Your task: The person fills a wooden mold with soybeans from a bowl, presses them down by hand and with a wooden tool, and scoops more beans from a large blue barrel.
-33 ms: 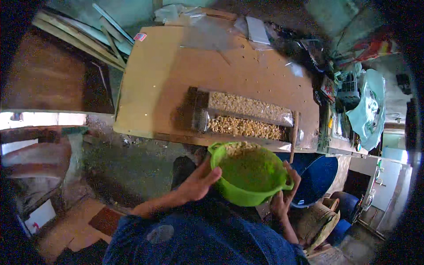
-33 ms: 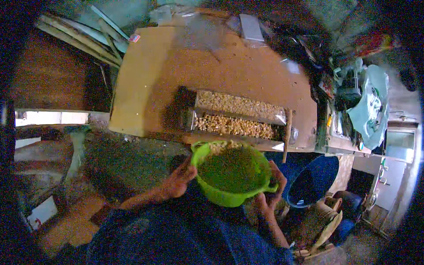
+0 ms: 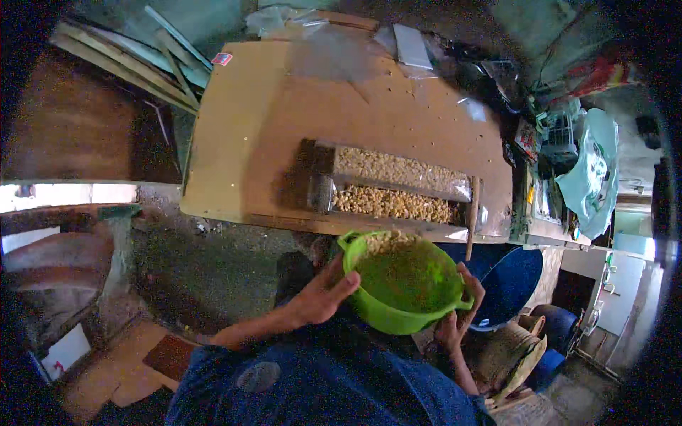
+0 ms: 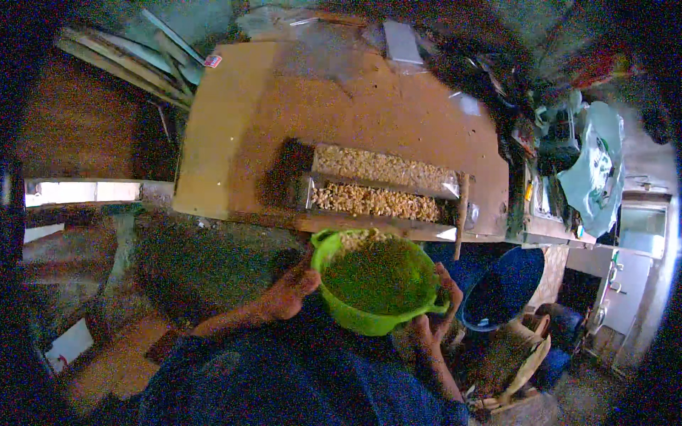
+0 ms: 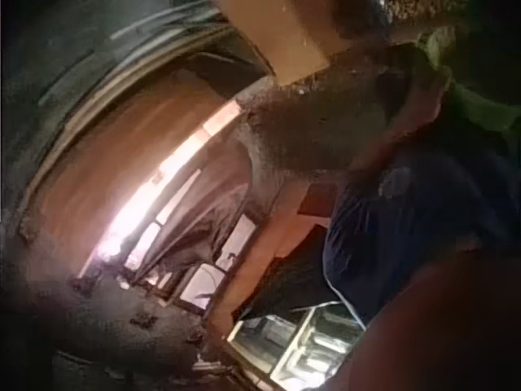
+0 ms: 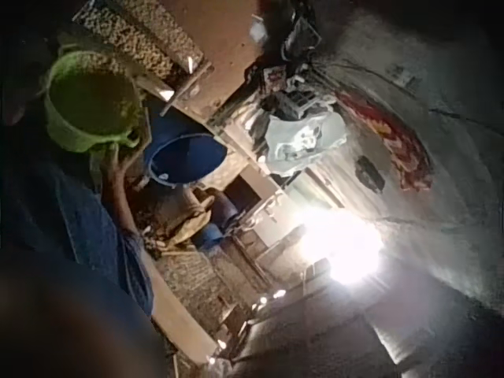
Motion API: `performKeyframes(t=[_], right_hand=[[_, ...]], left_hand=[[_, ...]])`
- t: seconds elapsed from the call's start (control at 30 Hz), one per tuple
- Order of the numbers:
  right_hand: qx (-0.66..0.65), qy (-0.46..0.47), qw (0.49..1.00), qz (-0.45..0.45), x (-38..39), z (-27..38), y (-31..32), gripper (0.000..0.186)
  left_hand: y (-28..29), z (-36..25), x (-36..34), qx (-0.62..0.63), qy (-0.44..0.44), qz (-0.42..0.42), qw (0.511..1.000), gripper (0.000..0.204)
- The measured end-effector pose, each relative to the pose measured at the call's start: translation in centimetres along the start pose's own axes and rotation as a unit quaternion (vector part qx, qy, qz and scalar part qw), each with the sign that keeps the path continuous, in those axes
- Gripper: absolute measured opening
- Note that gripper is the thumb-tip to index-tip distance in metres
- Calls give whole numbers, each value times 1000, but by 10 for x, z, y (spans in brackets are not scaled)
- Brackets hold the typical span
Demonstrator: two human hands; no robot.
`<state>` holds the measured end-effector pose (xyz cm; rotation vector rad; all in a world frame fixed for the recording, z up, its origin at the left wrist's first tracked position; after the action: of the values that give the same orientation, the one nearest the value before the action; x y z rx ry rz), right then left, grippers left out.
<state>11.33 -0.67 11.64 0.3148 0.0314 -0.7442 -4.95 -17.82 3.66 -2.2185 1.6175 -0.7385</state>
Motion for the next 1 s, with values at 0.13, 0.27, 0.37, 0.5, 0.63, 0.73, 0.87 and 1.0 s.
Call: performKeyframes(t=[0.13, 0.27, 0.37, 0.5, 0.63, 0.73, 0.87, 1.0], right_hand=[[14, -17, 997, -75, 31, -8, 20, 78], [37, -26, 994, -103, 48, -8, 35, 79], [61, -25, 992, -110, 54, -3, 41, 77], [80, -29, 990, -108, 60, -5, 52, 76], [54, -35, 990, -128, 80, -26, 80, 79], [-52, -110, 976, -180, 101, -44, 100, 87], [-199, -227, 932, -199, 164, -91, 140, 84], [-285, -269, 902, -182, 240, -156, 162, 79]], left_hand=[[-11, 19, -9, -108, 63, 105, 987, 70], [-20, 32, -18, -95, 76, 132, 984, 71], [-23, 46, -25, -84, 105, 121, 984, 70], [-9, 103, -30, -83, 140, 71, 984, 68], [-42, 62, -44, -92, 123, 7, 988, 63], [-61, 102, -46, -34, 170, -13, 985, 77], [-147, 87, -56, 40, 199, -68, 977, 72], [-206, 128, -77, -16, 141, -33, 989, 74]])
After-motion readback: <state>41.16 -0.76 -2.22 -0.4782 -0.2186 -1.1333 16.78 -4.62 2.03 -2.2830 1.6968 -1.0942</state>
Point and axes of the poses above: each hand's wrist, its own x-axis away from the middle knuckle, its own y-axis out of the back of the hand, z = x × y, the point moved 9 cm from there along -x, towards the middle knuckle, and after that the axes turned 7 degrees about z, right-handed, at the moved point
